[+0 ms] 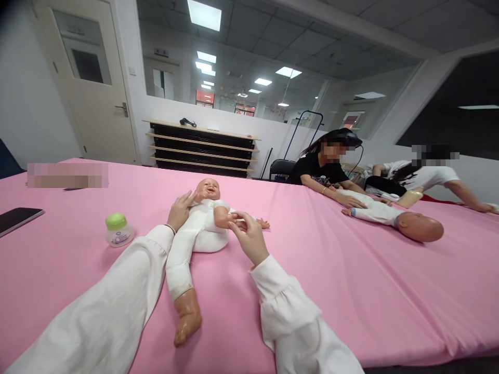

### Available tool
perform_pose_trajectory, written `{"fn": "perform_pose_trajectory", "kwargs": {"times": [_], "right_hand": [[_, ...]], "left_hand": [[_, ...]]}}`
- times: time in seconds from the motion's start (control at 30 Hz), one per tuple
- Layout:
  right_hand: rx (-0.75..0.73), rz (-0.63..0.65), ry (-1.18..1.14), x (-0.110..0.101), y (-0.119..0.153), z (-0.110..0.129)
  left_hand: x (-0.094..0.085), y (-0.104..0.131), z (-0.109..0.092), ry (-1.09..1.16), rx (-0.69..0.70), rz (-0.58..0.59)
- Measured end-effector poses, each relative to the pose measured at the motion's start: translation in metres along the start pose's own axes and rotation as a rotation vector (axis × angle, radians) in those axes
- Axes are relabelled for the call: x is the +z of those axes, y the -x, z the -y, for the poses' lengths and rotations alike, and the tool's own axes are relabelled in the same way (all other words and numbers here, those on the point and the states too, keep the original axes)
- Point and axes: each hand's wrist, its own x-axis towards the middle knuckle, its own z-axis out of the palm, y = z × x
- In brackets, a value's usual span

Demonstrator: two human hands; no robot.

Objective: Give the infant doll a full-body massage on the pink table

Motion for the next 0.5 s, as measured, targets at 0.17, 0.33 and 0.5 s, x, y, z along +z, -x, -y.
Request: {"fn": "perform_pose_trajectory", "kwargs": {"times": [0.17,0.33,0.5], "right_hand": [[-0.046,-0.01,-0.007,0.021,-0.006,-0.011],[-0.089,-0.055,0.037,0.005,0.034,0.011],[-0.112,0.003,0.242,-0.019,0.133,0.028]], "left_hand": [[0.0,0.002,-0.003,-0.018,0.043,0.06],[-0.001,0.002,0.001,0.129,-0.086,-0.038],[-0.001,0.002,0.014,0.325,-0.463,-0.296]]}}
